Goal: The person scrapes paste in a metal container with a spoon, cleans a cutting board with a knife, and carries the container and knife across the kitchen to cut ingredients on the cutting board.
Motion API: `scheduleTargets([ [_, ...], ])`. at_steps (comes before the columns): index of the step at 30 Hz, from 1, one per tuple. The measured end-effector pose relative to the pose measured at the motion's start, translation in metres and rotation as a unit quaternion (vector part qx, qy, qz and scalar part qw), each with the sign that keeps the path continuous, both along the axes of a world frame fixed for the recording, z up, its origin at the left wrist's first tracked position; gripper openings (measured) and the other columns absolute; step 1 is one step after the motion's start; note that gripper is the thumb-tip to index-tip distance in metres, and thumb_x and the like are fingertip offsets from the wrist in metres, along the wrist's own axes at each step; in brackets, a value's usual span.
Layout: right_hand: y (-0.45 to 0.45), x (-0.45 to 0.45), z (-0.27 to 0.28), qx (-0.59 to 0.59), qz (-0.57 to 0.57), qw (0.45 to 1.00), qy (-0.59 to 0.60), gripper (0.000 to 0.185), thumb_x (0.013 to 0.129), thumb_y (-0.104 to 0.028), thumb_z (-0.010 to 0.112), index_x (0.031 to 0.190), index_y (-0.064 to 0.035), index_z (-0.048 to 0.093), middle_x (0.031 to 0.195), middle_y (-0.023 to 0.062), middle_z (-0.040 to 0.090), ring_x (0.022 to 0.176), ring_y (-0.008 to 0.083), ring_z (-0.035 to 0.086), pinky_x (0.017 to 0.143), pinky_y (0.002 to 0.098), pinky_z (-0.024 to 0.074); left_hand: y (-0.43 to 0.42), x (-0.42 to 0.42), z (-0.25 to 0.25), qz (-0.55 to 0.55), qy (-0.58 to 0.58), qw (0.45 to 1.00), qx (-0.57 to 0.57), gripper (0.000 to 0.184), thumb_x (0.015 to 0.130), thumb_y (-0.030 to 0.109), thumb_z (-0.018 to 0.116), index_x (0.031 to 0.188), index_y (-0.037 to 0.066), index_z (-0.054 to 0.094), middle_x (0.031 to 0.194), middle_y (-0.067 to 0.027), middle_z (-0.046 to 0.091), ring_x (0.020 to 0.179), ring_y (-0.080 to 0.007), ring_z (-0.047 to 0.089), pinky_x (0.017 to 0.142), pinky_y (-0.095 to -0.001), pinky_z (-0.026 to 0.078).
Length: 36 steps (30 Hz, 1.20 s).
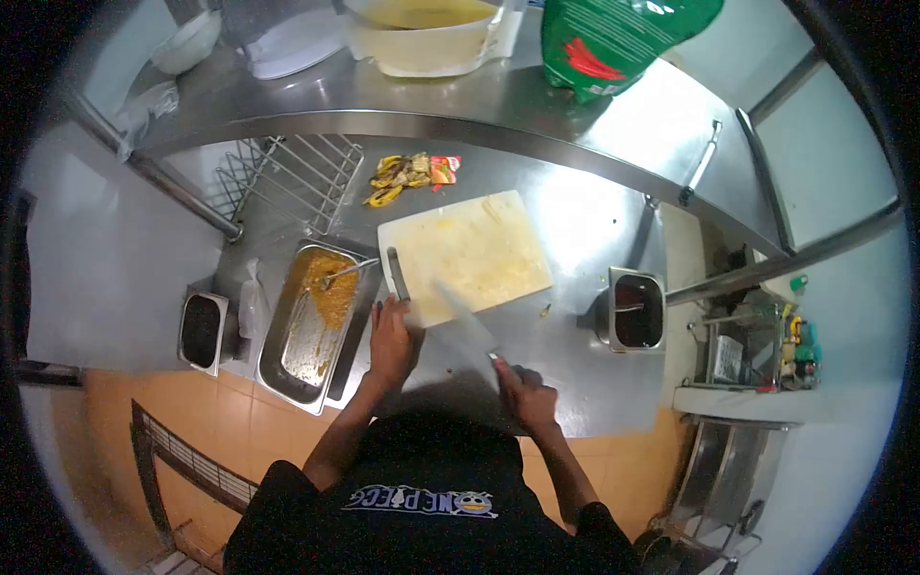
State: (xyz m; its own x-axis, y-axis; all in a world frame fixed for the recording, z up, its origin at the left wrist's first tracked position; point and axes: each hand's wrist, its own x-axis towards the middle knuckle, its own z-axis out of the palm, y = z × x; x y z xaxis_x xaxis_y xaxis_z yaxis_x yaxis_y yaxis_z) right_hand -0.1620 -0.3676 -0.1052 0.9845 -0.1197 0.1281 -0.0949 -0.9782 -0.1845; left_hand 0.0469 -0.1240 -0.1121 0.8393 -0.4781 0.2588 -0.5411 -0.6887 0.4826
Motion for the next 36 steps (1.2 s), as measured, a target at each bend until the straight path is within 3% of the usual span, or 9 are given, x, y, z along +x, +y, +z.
scheduleTargets([
  [4, -0.047, 0.0, -0.007, -0.05, -0.133, 0.99, 0.017, 0.048, 0.099, -0.027, 0.059, 0.146, -0.0308, 0.053, 0.071, 0.0081, 0.066, 0.06, 0.0268, 0.066, 0.05, 0.045, 0.0514, 0.007, -0.006, -0.001, -0.009, 0.025, 1.0, 0.016, 0.038, 0.088, 0.007, 0.068, 0.12, -0.002, 0.049, 0.138, -0.023, 0.054, 0.143, -0.0427, 0.04, 0.12, -0.0621, 0.025],
  [7, -0.044, 0.015, -0.007, 0.095, -0.177, 0.977, -0.078, 0.043, 0.097, -0.019, 0.059, 0.14, -0.0241, 0.06, 0.09, 0.0141, 0.072, 0.062, 0.0356, 0.065, 0.055, 0.0473, 0.0515, 0.006, -0.007, -0.002, -0.032, 0.028, 0.999, -0.011, 0.031, 0.089, 0.007, 0.065, 0.113, -0.003, 0.049, 0.136, -0.0277, 0.052, 0.142, -0.0451, 0.04, 0.119, -0.0604, 0.028],
  [14, 0.0, 0.032, -0.021, -0.035, 0.054, 0.996, -0.066, 0.047, 0.1, -0.028, 0.054, 0.146, -0.0284, 0.056, 0.091, 0.012, 0.072, 0.063, 0.0329, 0.065, 0.053, 0.0471, 0.0518, 0.015, -0.013, 0.007, -0.055, 0.023, 0.998, -0.005, 0.034, 0.086, 0.008, 0.067, 0.114, -0.001, 0.05, 0.136, -0.0247, 0.052, 0.141, -0.0427, 0.042, 0.118, -0.0603, 0.03],
  [19, -0.064, 0.062, -0.01, -0.032, -0.172, 0.985, -0.002, 0.048, 0.097, -0.022, 0.056, 0.145, -0.0264, 0.057, 0.082, 0.0136, 0.07, 0.061, 0.0314, 0.065, 0.052, 0.0469, 0.0516, 0.014, -0.021, 0.001, -0.044, 0.001, 0.999, 0.003, 0.041, 0.085, 0.013, 0.07, 0.12, 0.0, 0.052, 0.129, -0.0185, 0.056, 0.14, -0.0382, 0.045, 0.116, -0.0615, 0.032],
  [22, -0.024, 0.074, -0.019, 0.074, -0.013, 0.987, -0.143, 0.051, 0.099, -0.022, 0.053, 0.15, -0.0251, 0.051, 0.08, 0.0135, 0.07, 0.056, 0.0316, 0.064, 0.05, 0.0464, 0.05, 0.011, -0.023, 0.008, -0.022, -0.025, 0.999, -0.001, 0.036, 0.084, 0.011, 0.069, 0.117, 0.004, 0.056, 0.124, -0.0156, 0.06, 0.137, -0.0349, 0.049, 0.115, -0.063, 0.032],
  [25, 0.019, 0.074, 0.006, 0.027, 0.093, 0.995, -0.027, 0.052, 0.101, -0.022, 0.051, 0.153, -0.0233, 0.048, 0.086, 0.0149, 0.073, 0.056, 0.034, 0.065, 0.053, 0.0488, 0.0508, 0.01, -0.024, 0.014, 0.003, -0.049, 0.999, -0.002, 0.032, 0.083, 0.009, 0.069, 0.114, 0.007, 0.06, 0.12, -0.013, 0.062, 0.133, -0.0323, 0.054, 0.115, -0.0634, 0.032],
  [28, -0.035, 0.087, -0.002, -0.004, -0.052, 0.998, -0.028, 0.042, 0.105, -0.027, 0.045, 0.145, -0.0236, 0.058, 0.081, 0.0132, 0.072, 0.058, 0.0351, 0.065, 0.052, 0.0475, 0.0495, 0.011, -0.021, 0.017, 0.007, -0.039, 0.999, -0.01, 0.03, 0.081, 0.01, 0.07, 0.109, 0.009, 0.063, 0.115, -0.0122, 0.064, 0.129, -0.0328, 0.057, 0.115, -0.0622, 0.033],
  [33, -0.085, 0.104, -0.015, -0.045, -0.185, 0.981, 0.042, 0.052, 0.106, -0.028, 0.044, 0.158, -0.0306, 0.037, 0.083, 0.0137, 0.073, 0.063, 0.0361, 0.068, 0.054, 0.0513, 0.0524, 0.002, -0.011, 0.026, -0.012, -0.006, 0.999, 0.046, 0.026, 0.074, 0.013, 0.076, 0.097, 0.01, 0.066, 0.107, -0.0105, 0.063, 0.116, -0.0302, 0.062, 0.114, -0.0618, 0.033],
  [36, -0.015, 0.1, 0.005, 0.003, -0.051, 0.998, -0.044, 0.054, 0.101, -0.031, 0.053, 0.154, -0.03, 0.045, 0.084, 0.0197, 0.072, 0.056, 0.0353, 0.067, 0.053, 0.0485, 0.0531, -0.001, -0.006, 0.031, -0.02, 0.02, 0.997, 0.069, 0.025, 0.07, 0.015, 0.08, 0.091, 0.012, 0.067, 0.103, -0.0092, 0.062, 0.11, -0.0281, 0.063, 0.114, -0.0617, 0.033],
])
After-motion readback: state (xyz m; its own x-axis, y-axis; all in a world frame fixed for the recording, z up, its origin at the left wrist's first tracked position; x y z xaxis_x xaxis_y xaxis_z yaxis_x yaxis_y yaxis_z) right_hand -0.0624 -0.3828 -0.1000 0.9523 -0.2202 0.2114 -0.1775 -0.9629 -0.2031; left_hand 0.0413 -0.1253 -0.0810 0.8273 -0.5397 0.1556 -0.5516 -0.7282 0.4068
